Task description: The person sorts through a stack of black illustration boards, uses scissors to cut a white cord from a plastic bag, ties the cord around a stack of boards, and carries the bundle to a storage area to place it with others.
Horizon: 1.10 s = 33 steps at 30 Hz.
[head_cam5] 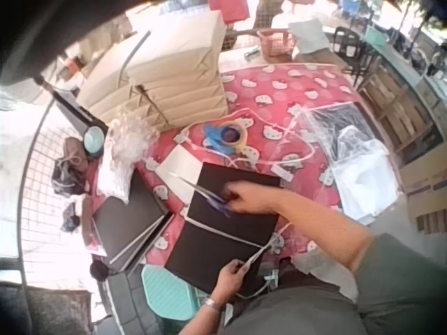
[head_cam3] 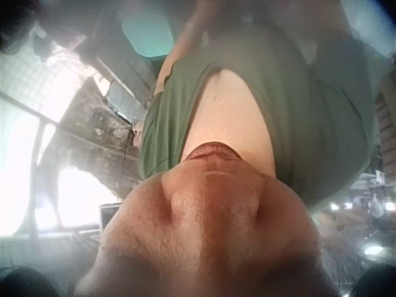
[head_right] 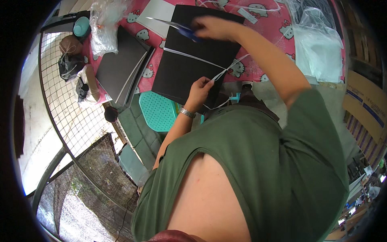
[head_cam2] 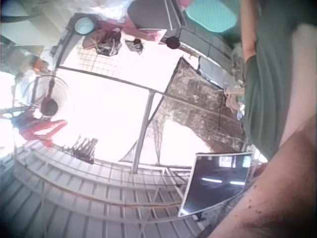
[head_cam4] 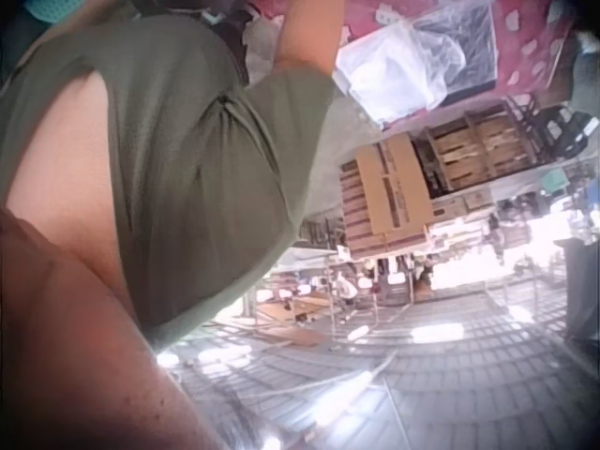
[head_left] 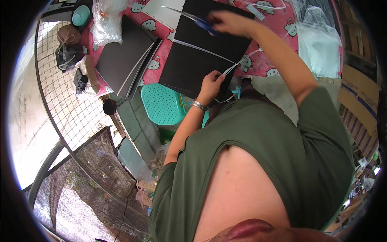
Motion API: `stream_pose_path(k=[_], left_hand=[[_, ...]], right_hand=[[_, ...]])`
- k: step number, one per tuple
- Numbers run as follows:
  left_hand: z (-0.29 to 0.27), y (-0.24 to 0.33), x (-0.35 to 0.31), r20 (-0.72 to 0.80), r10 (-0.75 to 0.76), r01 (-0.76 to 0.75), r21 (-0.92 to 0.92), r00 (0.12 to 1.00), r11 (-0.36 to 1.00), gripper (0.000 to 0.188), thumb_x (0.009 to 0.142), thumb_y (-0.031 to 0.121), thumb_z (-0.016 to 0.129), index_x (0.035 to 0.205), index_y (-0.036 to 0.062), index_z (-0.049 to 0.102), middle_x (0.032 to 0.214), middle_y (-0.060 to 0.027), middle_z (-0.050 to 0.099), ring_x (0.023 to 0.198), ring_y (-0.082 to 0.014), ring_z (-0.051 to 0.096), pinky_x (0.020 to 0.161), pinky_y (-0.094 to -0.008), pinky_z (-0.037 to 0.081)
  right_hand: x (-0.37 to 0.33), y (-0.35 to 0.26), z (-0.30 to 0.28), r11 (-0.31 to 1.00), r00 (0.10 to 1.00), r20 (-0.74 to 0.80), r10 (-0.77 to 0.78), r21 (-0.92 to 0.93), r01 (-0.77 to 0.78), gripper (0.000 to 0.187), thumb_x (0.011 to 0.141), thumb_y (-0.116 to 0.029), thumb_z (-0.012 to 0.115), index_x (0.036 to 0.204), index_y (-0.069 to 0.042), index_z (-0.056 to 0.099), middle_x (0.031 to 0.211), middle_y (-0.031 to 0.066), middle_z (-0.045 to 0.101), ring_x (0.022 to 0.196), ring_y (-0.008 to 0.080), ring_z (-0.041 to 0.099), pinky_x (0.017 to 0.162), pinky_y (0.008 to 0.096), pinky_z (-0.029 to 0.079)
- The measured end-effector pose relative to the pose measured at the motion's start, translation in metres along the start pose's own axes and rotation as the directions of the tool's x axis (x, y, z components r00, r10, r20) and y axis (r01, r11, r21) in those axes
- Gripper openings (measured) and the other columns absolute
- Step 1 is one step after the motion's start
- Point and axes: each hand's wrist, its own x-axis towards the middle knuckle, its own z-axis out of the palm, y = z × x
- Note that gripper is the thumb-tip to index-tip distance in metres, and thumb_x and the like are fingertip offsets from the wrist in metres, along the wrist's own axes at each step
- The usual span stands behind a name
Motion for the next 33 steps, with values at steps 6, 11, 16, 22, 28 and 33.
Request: stream_pose_path(k=[6,11,16,22,28,33], left_hand=[[-0.004,0.04,-0.005,-0.026,-0.174,0.164,-0.227,0.984,0.96,0.023,0.094,0.022,0.058,0.083,0.0021,0.064,0.064,0.0041,0.053,0.056,-0.0035,0.044,0.051,-0.0218,0.035],[0.015,0.081,-0.013,-0.087,-0.13,0.11,-0.203,0.988,0.973,0.019,0.094,0.021,0.058,0.083,0.0054,0.061,0.058,0.0083,0.042,0.047,-0.0011,0.034,0.042,-0.0197,0.025],[0.034,0.086,-0.028,-0.177,-0.117,0.08,-0.206,0.977,0.975,0.017,0.094,0.02,0.057,0.088,0.0045,0.06,0.059,0.0086,0.04,0.045,-0.0012,0.032,0.041,-0.0194,0.024],[0.034,0.077,-0.033,-0.224,-0.121,0.066,-0.239,0.967,0.969,0.016,0.095,0.02,0.057,0.09,0.0047,0.06,0.06,0.0084,0.041,0.045,-0.0011,0.033,0.041,-0.0194,0.025],[0.032,0.058,-0.037,-0.192,-0.044,0.036,-0.043,0.98,0.998,0.015,0.094,0.02,0.057,0.088,0.0064,0.061,0.062,0.0083,0.046,0.047,-0.0007,0.035,0.042,-0.0194,0.025],[0.005,0.048,-0.049,-0.142,-0.09,0.087,-0.026,0.986,0.996,0.016,0.093,0.017,0.057,0.087,0.0033,0.061,0.062,0.0069,0.046,0.053,-0.0022,0.037,0.047,-0.0221,0.028]], right_hand=[[-0.229,0.04,0.063,0.768,0.9,0.351,0.258,0.492,-0.411,0.051,0.093,-0.058,0.044,0.108,-0.011,0.055,0.077,-0.0016,0.06,0.062,0.006,0.045,0.056,0.0195,0.034],[-0.243,0.074,0.086,0.426,0.929,0.336,0.156,0.826,-0.37,0.057,0.091,-0.064,0.042,0.106,-0.01,0.054,0.073,-0.0005,0.058,0.058,0.0064,0.046,0.052,0.0192,0.032],[-0.232,0.066,0.08,0.308,0.889,0.457,0.04,0.84,-0.446,0.06,0.088,-0.07,0.041,0.1,-0.012,0.054,0.069,0.0024,0.056,0.056,0.0083,0.045,0.048,0.0211,0.03],[-0.242,0.068,0.082,0.337,0.877,0.48,0.027,0.821,-0.46,0.063,0.085,-0.073,0.042,0.096,-0.012,0.055,0.068,0.0016,0.055,0.055,0.0092,0.045,0.048,0.0215,0.031],[-0.204,0.062,0.092,0.334,0.927,0.358,0.116,0.864,-0.376,0.058,0.084,-0.069,0.05,0.092,-0.012,0.056,0.065,0.0004,0.055,0.055,0.0081,0.047,0.049,0.0203,0.032],[-0.202,0.071,0.095,0.413,0.921,0.313,0.233,0.826,-0.385,0.055,0.083,-0.067,0.055,0.091,-0.012,0.056,0.062,-0.0027,0.054,0.053,0.0061,0.046,0.047,0.0194,0.029]])
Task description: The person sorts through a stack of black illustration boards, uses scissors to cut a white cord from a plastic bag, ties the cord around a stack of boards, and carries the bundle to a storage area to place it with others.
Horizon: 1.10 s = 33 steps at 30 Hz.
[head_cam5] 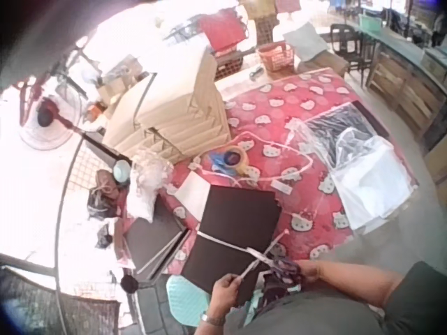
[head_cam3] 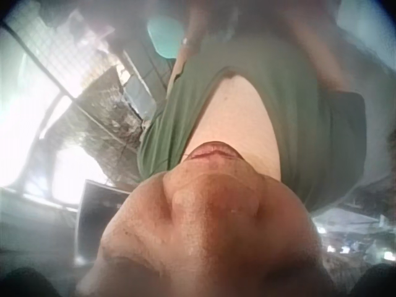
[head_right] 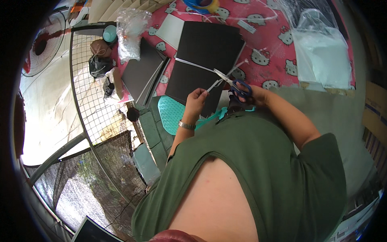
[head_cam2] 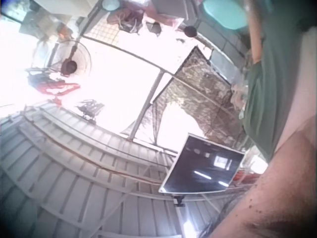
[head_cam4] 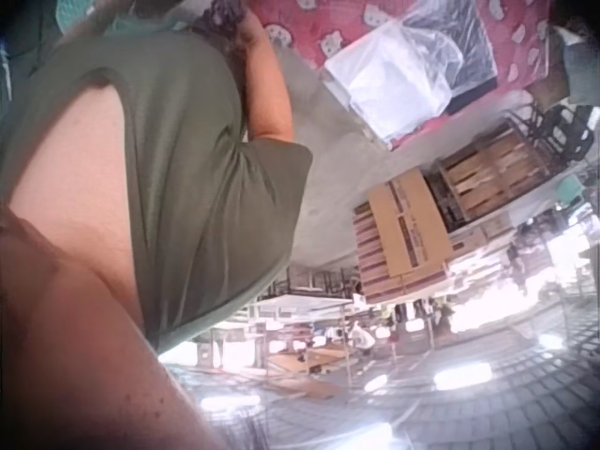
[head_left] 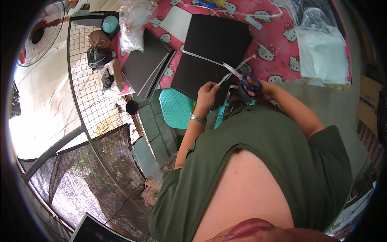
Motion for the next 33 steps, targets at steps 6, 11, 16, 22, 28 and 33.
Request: stream_pose_path(k=[6,11,16,22,28,33], left_hand=[[-0.081,-0.014,-0.003,-0.085,-0.067,0.037,-0.317,0.994,0.948,0.015,0.093,0.018,0.057,0.094,0.003,0.061,0.067,0.0046,0.048,0.059,-0.0055,0.043,0.055,-0.0231,0.036],[-0.123,0.034,0.013,-0.351,0.195,-0.252,-0.124,0.916,0.96,0.016,0.093,0.017,0.058,0.099,0.0021,0.062,0.075,0.0017,0.051,0.074,-0.0091,0.048,0.071,-0.0246,0.04],[-0.149,0.112,0.044,-0.367,0.358,-0.437,-0.16,0.859,0.885,0.016,0.093,0.012,0.058,0.101,-0.0015,0.06,0.088,-0.0038,0.057,0.074,-0.0111,0.052,0.069,-0.024,0.043],[-0.205,0.152,0.122,-0.528,0.337,-0.623,-0.6,0.779,0.501,0.009,0.093,0.003,0.054,0.1,-0.0019,0.055,0.087,-0.0097,0.061,0.079,-0.0187,0.063,0.07,-0.0258,0.052],[-0.251,0.174,0.255,-0.29,0.567,-0.439,0.404,0.771,0.803,0.042,0.087,0.022,0.063,0.123,0.0032,0.051,0.111,-0.0241,0.054,0.092,-0.0325,0.062,0.088,-0.0403,0.05],[-0.237,0.255,0.333,-0.312,0.784,-0.141,0.883,0.536,0.448,0.062,0.087,0.049,0.055,0.138,0.0135,0.046,0.138,-0.0316,0.039,0.121,-0.0441,0.048,0.1,-0.0479,0.04]], right_hand=[[0.08,-0.107,0.022,0.506,0.92,-0.063,-0.387,-0.849,0.154,0.048,0.084,-0.055,0.061,0.09,-0.007,0.06,0.073,0.0094,0.064,0.069,0.0236,0.062,0.06,0.0333,0.047],[0.209,-0.228,0.056,-0.025,0.709,-0.086,-0.7,-0.989,-0.144,0.04,0.081,-0.043,0.059,0.097,-0.006,0.064,0.089,0.0194,0.067,0.085,0.0372,0.065,0.076,0.0467,0.051],[0.299,-0.265,0.084,0.114,0.634,-0.119,-0.764,-0.992,-0.049,0.057,0.088,-0.055,0.052,0.109,-0.003,0.062,0.099,0.0203,0.067,0.091,0.0348,0.066,0.079,0.0441,0.052],[0.201,-0.209,0.167,0.835,0.932,0.271,-0.242,-0.431,0.342,0.042,0.1,-0.039,0.044,0.12,-0.003,0.057,0.077,0.0038,0.061,0.074,0.0138,0.06,0.068,0.0273,0.046],[0.116,-0.228,0.103,0.607,0.613,-0.191,-0.767,-0.526,0.596,0.028,0.098,-0.025,0.048,0.094,-0.001,0.062,0.087,0.0053,0.057,0.087,0.0107,0.055,0.076,0.0264,0.044],[0.073,-0.248,0.113,0.198,0.284,-0.077,-0.956,-0.883,0.425,0.029,0.097,-0.018,0.042,0.079,0.001,0.056,0.111,0.0108,0.06,0.1,0.0175,0.054,0.091,0.0314,0.04]])
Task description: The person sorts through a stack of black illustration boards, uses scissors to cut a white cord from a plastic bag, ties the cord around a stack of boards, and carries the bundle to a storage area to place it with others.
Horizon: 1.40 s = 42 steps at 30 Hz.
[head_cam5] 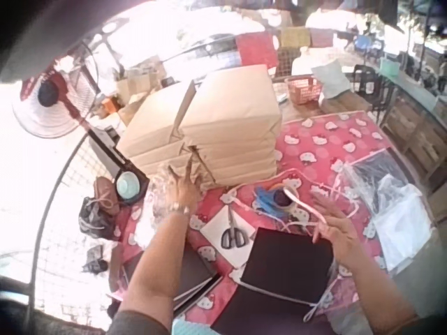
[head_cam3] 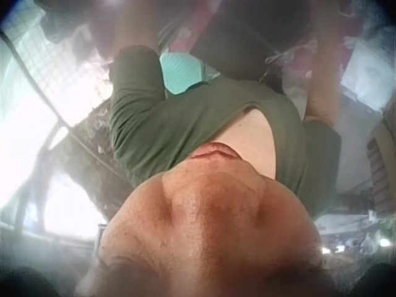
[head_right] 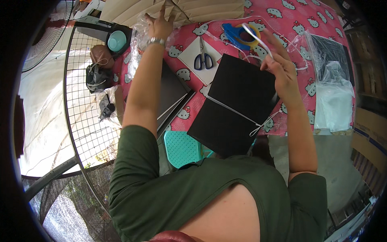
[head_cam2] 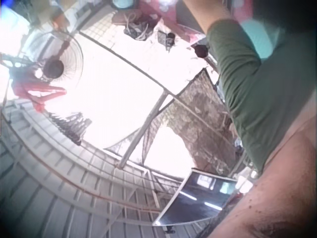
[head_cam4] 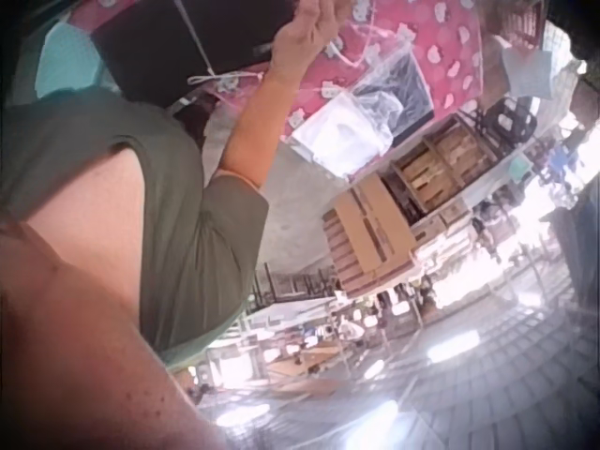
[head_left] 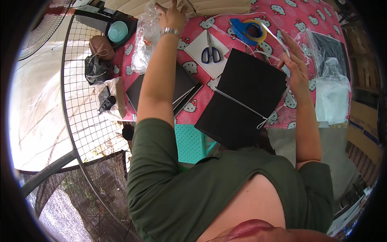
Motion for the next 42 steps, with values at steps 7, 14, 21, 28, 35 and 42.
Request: stream_pose_path(k=[7,14,21,28,35,42], left_hand=[[0.032,-0.081,0.029,0.464,-0.299,0.209,0.235,0.834,0.949,0.071,0.085,0.061,0.051,0.118,-0.0014,0.061,0.127,-0.025,0.055,0.121,-0.0351,0.052,0.099,-0.0441,0.043],[-0.019,-0.045,0.007,0.041,-0.446,0.447,-0.1,0.894,0.889,0.086,0.079,0.065,0.056,0.127,-0.0065,0.051,0.143,-0.0336,0.031,0.125,-0.0431,0.045,0.099,-0.0532,0.04],[0.052,-0.037,0.029,0.032,-0.391,0.383,0.141,0.92,0.913,0.09,0.081,0.069,0.049,0.134,-0.003,0.047,0.144,-0.0288,0.033,0.133,-0.0422,0.036,0.099,-0.0652,0.031],[0.042,-0.159,0.032,0.222,-0.604,0.636,-0.117,0.765,0.763,0.066,0.085,0.053,0.059,0.103,-0.0103,0.065,0.097,-0.0212,0.069,0.091,-0.0337,0.067,0.082,-0.0425,0.051],[-0.045,-0.148,-0.011,-0.224,-0.484,0.257,-0.625,0.846,0.738,0.024,0.067,0.017,0.07,0.071,-0.0052,0.062,0.06,-0.0125,0.063,0.054,-0.0188,0.059,0.058,-0.0333,0.048],[-0.11,-0.097,-0.068,-0.011,-0.382,0.166,-0.89,0.924,0.425,0.009,0.075,-0.001,0.063,0.072,0.0002,0.054,0.067,-0.004,0.059,0.06,-0.0105,0.056,0.06,-0.0229,0.047]], right_hand=[[0.034,-0.026,0.009,0.977,0.936,0.337,0.104,0.142,-0.159,0.029,0.095,-0.022,0.047,0.079,-0.001,0.058,0.104,0.0091,0.06,0.1,0.0201,0.054,0.088,0.0345,0.04],[0.058,-0.036,0.069,0.473,0.904,0.379,-0.199,-0.771,0.427,0.023,0.09,-0.029,0.057,0.086,-0.008,0.067,0.091,0.008,0.054,0.097,0.0271,0.052,0.088,0.0416,0.04],[0.042,-0.06,0.09,0.507,0.918,0.389,0.077,-0.808,0.3,0.019,0.088,-0.026,0.059,0.086,-0.011,0.069,0.091,0.0103,0.057,0.084,0.0284,0.062,0.07,0.0431,0.049],[0.057,-0.044,0.051,0.77,0.958,0.284,0.022,-0.617,0.165,0.018,0.085,-0.022,0.062,0.097,-0.013,0.073,0.083,0.0112,0.059,0.078,0.0292,0.061,0.069,0.0399,0.047],[0.092,-0.057,0.094,0.884,0.978,0.122,-0.17,-0.42,0.206,0.017,0.08,-0.022,0.063,0.09,-0.013,0.074,0.076,0.0103,0.063,0.077,0.0295,0.063,0.07,0.0406,0.049],[0.134,-0.086,0.112,0.837,0.929,0.135,-0.344,-0.405,0.368,0.028,0.08,-0.025,0.063,0.088,0.001,0.068,0.086,0.0182,0.067,0.075,0.03,0.065,0.07,0.0387,0.05]])
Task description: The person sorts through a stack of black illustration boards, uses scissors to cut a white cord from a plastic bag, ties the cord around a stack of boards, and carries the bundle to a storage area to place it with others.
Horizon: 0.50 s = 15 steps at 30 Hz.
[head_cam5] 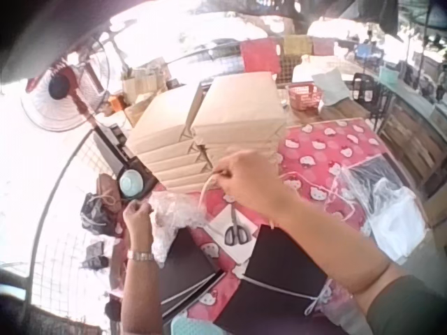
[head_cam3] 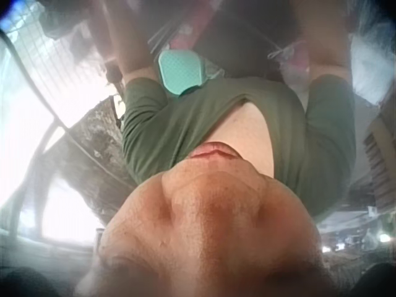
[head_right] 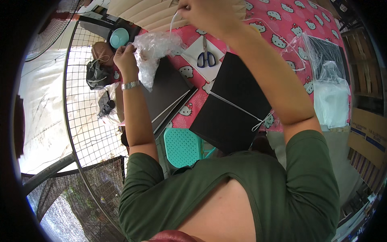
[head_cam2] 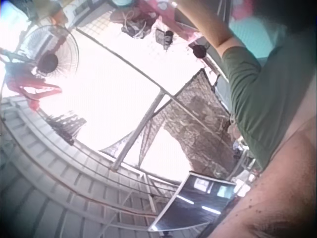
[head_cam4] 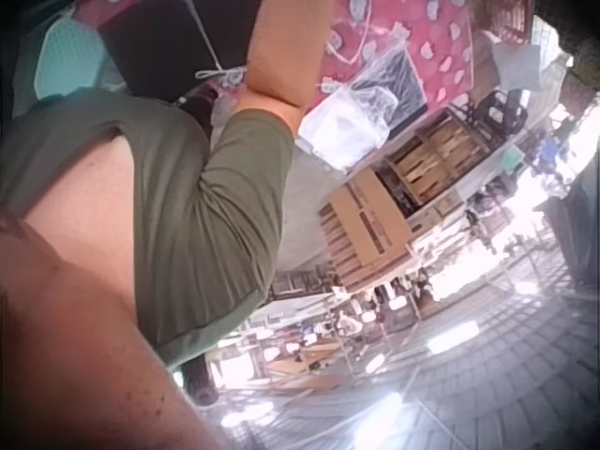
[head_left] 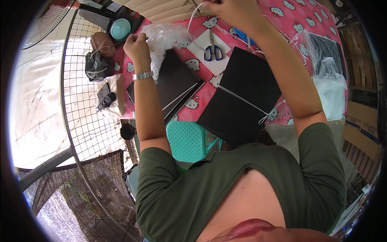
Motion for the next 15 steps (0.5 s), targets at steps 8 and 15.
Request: stream_pose_path(k=[8,15], left_hand=[[0.017,0.015,-0.004,0.539,0.374,-0.573,0.263,0.754,0.776,0.064,0.081,0.023,0.069,0.138,0.0181,0.042,0.129,-0.0206,0.05,0.096,-0.024,0.06,0.072,-0.0366,0.048],[0.066,-0.052,-0.017,0.496,0.149,-0.512,0.853,0.855,0.1,0.046,0.081,0.012,0.057,0.125,0.0226,0.05,0.149,-0.019,0.029,0.123,-0.0391,0.047,0.094,-0.0518,0.042]], right_hand=[[-0.046,0.028,0.086,0.98,0.975,0.119,0.188,0.039,-0.194,0.018,0.076,-0.022,0.06,0.087,-0.01,0.068,0.081,0.0138,0.067,0.08,0.0328,0.064,0.073,0.0447,0.05],[-0.071,0.05,0.076,0.973,0.985,-0.01,0.174,-0.15,-0.174,0.018,0.081,-0.024,0.062,0.09,-0.01,0.069,0.078,0.0099,0.067,0.073,0.0289,0.064,0.069,0.0399,0.049]])
